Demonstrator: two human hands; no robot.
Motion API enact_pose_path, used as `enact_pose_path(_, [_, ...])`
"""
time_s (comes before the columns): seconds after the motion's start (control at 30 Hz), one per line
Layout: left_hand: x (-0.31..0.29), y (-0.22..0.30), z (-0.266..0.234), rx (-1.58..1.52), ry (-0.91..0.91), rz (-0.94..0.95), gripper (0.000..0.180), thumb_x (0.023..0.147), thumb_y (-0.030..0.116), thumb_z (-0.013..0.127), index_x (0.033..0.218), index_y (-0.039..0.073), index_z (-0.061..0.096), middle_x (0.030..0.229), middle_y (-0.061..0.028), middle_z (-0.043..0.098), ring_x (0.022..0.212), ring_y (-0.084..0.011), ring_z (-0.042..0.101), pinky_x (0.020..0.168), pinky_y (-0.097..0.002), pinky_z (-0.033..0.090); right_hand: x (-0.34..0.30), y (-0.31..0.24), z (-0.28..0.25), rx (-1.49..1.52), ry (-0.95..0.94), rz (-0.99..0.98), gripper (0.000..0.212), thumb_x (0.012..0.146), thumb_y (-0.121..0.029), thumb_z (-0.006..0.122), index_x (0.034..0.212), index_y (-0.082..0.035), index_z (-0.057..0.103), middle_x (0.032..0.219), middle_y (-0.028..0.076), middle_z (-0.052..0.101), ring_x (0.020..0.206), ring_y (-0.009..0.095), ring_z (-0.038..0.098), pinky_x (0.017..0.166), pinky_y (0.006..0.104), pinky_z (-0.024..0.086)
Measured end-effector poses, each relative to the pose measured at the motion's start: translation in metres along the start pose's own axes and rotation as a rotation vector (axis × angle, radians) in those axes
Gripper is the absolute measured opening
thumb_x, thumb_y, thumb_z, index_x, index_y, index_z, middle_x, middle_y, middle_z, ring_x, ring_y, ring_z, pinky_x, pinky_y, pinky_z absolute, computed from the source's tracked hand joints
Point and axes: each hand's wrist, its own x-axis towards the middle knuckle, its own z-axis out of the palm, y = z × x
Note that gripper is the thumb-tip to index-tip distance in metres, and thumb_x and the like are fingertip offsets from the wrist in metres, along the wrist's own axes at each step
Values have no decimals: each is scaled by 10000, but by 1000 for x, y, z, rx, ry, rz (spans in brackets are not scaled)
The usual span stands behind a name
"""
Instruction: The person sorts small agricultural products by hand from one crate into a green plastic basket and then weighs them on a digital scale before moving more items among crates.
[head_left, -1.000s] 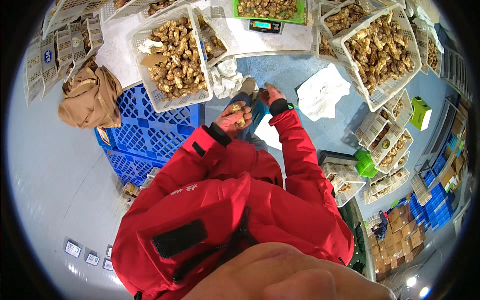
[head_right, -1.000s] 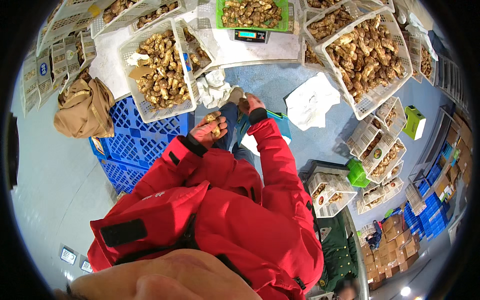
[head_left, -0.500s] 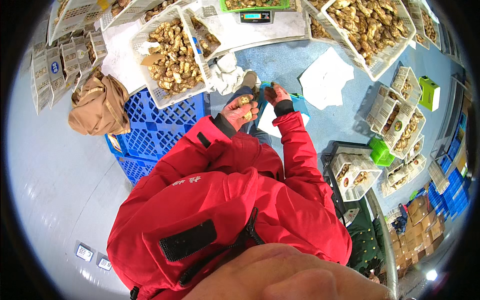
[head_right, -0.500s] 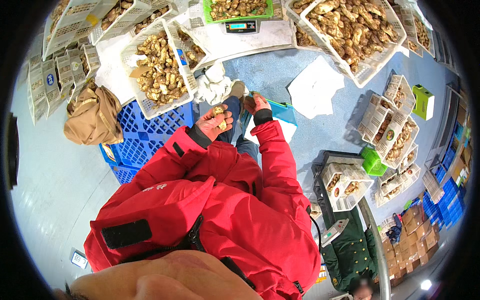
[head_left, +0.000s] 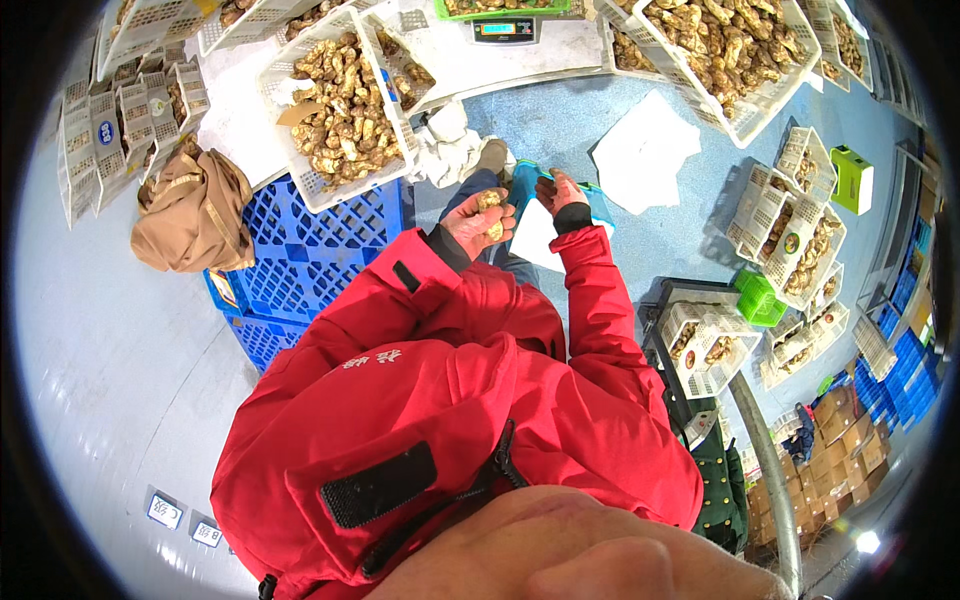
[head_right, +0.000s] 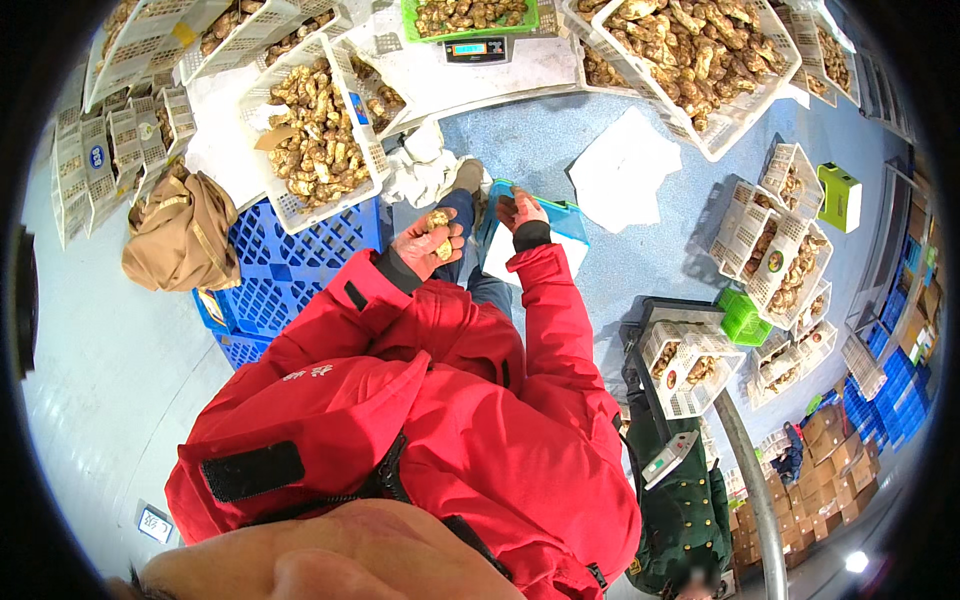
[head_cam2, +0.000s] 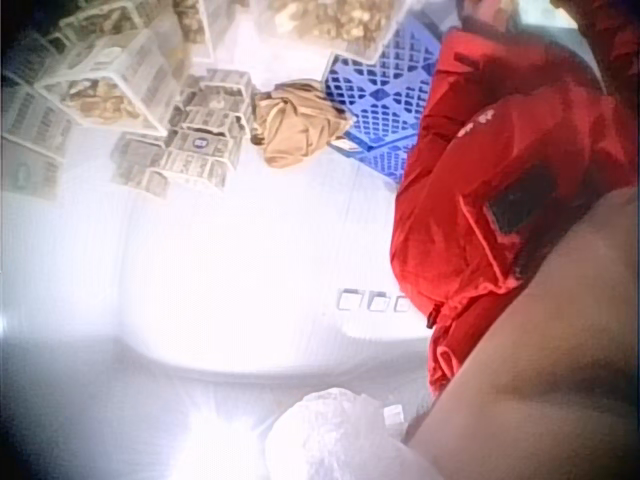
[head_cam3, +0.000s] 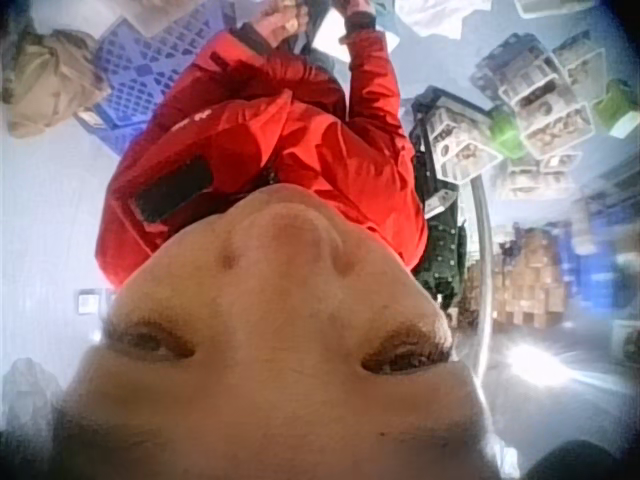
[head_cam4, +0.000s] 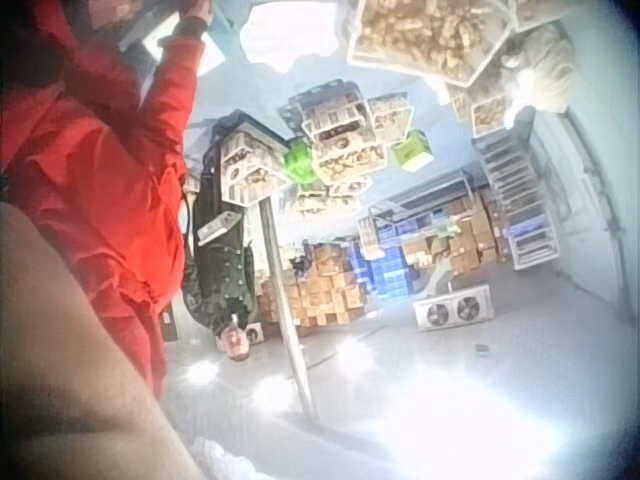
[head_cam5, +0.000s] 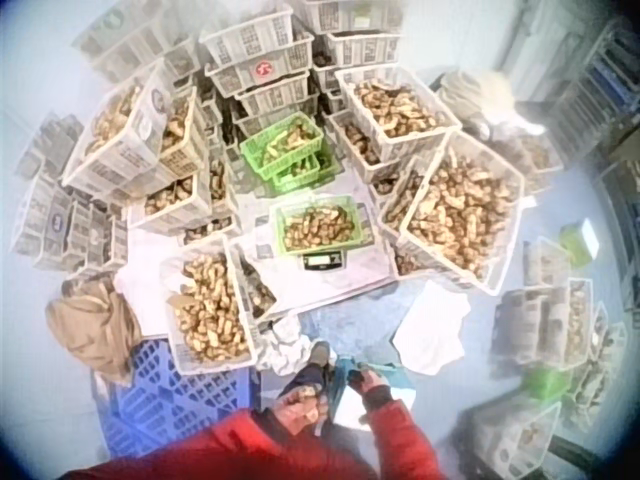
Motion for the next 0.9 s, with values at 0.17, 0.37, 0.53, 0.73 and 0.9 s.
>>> enact_pose_path(0.17, [3, 13, -6, 31, 62, -19, 383, 793, 117, 540, 1157, 115, 420, 1018, -52, 531, 920, -178, 524, 788, -354, 431, 37, 5, -16, 110, -139, 105, 371, 827, -220, 416, 1138, -23, 370, 1093, 225, 447, 933, 328, 479, 772, 393, 416])
enact_pose_path(0.37, [-1, 38, -25, 4, 32, 95, 464, 776, 55, 521, 1203, 95, 344, 1058, -75, 488, 935, -213, 492, 831, -368, 394, 131, -23, -23, 3, -345, -65, 291, 820, -202, 415, 1056, -34, 437, 1018, 157, 498, 915, 263, 471, 775, 352, 393])
enact_pose_path(0.53, [-9, 45, -94, -182, -102, 152, 488, 725, 6, 562, 1168, 86, 373, 1014, -91, 481, 889, -224, 486, 781, -356, 405, 225, -114, 70, 33, -14, -64, 302, 773, -251, 506, 998, -56, 461, 936, 52, 561, 908, 187, 504, 754, 311, 408])
enact_pose_path(0.73, [-15, 40, -120, -321, 179, 206, 450, 755, 82, 583, 1156, 107, 381, 987, -71, 473, 911, -208, 472, 771, -355, 402, 357, -149, 158, 17, 7, -9, 654, 726, -403, 578, 1178, -23, 296, 1182, 244, 366, 1048, 318, 417, 858, 360, 386])
enact_pose_path(0.9, [-14, 33, -146, -305, 229, 192, 463, 756, 95, 586, 1162, 101, 363, 992, -71, 470, 904, -206, 482, 790, -364, 401, 446, -149, 152, 94, -183, -123, 443, 786, -304, 490, 1110, -23, 382, 1085, 159, 446, 933, 262, 465, 737, 344, 433])
